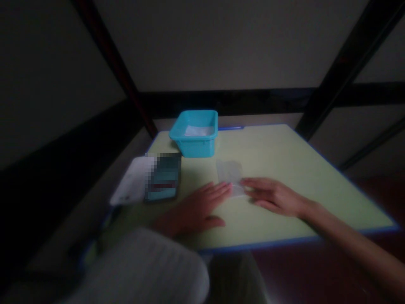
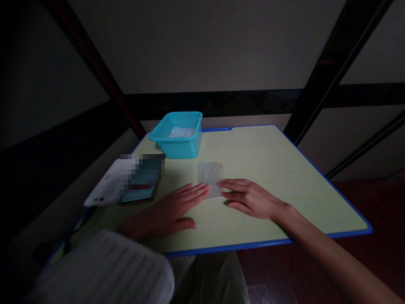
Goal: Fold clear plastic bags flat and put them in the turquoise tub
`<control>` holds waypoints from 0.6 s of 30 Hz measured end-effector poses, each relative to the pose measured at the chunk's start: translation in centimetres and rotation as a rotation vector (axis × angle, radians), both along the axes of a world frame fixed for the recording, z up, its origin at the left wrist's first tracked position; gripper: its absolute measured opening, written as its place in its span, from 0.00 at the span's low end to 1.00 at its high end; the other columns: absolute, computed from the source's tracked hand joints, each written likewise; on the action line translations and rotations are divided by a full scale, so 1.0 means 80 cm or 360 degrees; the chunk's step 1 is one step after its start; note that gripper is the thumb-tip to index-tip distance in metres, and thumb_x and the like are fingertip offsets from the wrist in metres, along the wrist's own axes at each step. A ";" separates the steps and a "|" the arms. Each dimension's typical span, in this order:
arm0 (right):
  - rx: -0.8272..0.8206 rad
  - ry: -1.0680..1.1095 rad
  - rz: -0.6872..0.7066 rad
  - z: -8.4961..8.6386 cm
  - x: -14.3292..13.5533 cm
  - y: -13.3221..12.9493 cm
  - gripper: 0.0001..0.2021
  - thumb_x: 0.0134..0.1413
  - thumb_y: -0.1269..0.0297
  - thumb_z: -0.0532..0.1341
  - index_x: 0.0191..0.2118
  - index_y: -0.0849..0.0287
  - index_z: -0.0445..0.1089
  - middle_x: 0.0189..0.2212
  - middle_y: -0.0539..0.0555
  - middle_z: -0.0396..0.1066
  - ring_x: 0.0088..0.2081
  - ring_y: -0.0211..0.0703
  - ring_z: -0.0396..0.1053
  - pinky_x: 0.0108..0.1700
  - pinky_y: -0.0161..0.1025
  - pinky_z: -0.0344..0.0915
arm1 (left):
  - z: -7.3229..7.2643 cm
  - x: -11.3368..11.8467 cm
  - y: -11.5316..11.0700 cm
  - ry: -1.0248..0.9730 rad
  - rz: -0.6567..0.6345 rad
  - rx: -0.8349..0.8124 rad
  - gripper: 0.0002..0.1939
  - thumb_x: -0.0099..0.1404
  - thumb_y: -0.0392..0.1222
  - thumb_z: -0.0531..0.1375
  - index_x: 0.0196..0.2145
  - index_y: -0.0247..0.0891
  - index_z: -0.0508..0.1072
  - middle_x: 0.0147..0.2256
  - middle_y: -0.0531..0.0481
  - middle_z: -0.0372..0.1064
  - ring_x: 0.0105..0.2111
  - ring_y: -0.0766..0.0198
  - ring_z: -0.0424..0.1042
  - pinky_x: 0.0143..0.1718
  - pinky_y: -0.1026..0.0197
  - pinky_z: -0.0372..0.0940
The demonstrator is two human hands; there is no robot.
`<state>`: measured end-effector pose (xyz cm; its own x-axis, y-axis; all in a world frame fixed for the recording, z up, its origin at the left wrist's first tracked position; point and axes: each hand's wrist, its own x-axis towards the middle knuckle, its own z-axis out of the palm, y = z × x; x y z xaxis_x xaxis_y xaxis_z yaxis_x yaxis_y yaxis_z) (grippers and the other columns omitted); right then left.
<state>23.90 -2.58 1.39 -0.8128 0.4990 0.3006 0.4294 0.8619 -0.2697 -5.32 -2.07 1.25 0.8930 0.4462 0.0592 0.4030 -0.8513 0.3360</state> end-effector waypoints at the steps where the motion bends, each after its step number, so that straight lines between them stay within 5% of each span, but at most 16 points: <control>1: -0.0016 0.0011 0.0002 0.000 0.000 0.000 0.16 0.63 0.61 0.53 0.49 0.63 0.70 0.58 0.62 0.60 0.61 0.48 0.55 0.59 0.50 0.58 | 0.000 0.000 0.000 0.0009 0.0003 -0.0004 0.39 0.66 0.61 0.48 0.65 0.39 0.42 0.66 0.43 0.37 0.65 0.54 0.39 0.64 0.49 0.37; 11: -0.0238 0.0190 0.0009 0.002 0.005 -0.001 0.25 0.60 0.56 0.56 0.61 0.55 0.58 0.62 0.58 0.54 0.63 0.50 0.51 0.61 0.54 0.52 | -0.004 -0.008 -0.001 -0.0125 0.0124 -0.0053 0.52 0.58 0.68 0.53 0.66 0.34 0.34 0.66 0.37 0.29 0.65 0.49 0.35 0.64 0.48 0.38; 14: -0.0455 0.0428 -0.0099 0.007 0.009 -0.001 0.28 0.62 0.51 0.52 0.64 0.53 0.51 0.63 0.57 0.52 0.62 0.51 0.51 0.62 0.56 0.49 | 0.001 -0.005 0.001 -0.0198 0.0137 -0.0103 0.50 0.59 0.68 0.52 0.66 0.36 0.33 0.66 0.38 0.28 0.65 0.48 0.34 0.64 0.47 0.39; 18: -0.0889 0.0839 -0.0304 0.010 0.012 0.007 0.27 0.63 0.48 0.47 0.63 0.54 0.53 0.61 0.59 0.56 0.60 0.52 0.56 0.61 0.57 0.50 | 0.012 0.015 0.001 -0.0190 -0.0003 -0.0157 0.48 0.61 0.66 0.51 0.66 0.35 0.37 0.66 0.40 0.31 0.65 0.50 0.36 0.64 0.49 0.40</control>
<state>24.85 -2.05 2.21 -0.5182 0.8060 0.2861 0.2515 0.4633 -0.8498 -4.14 -2.01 2.23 0.8830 0.4536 0.1210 0.3537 -0.8123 0.4638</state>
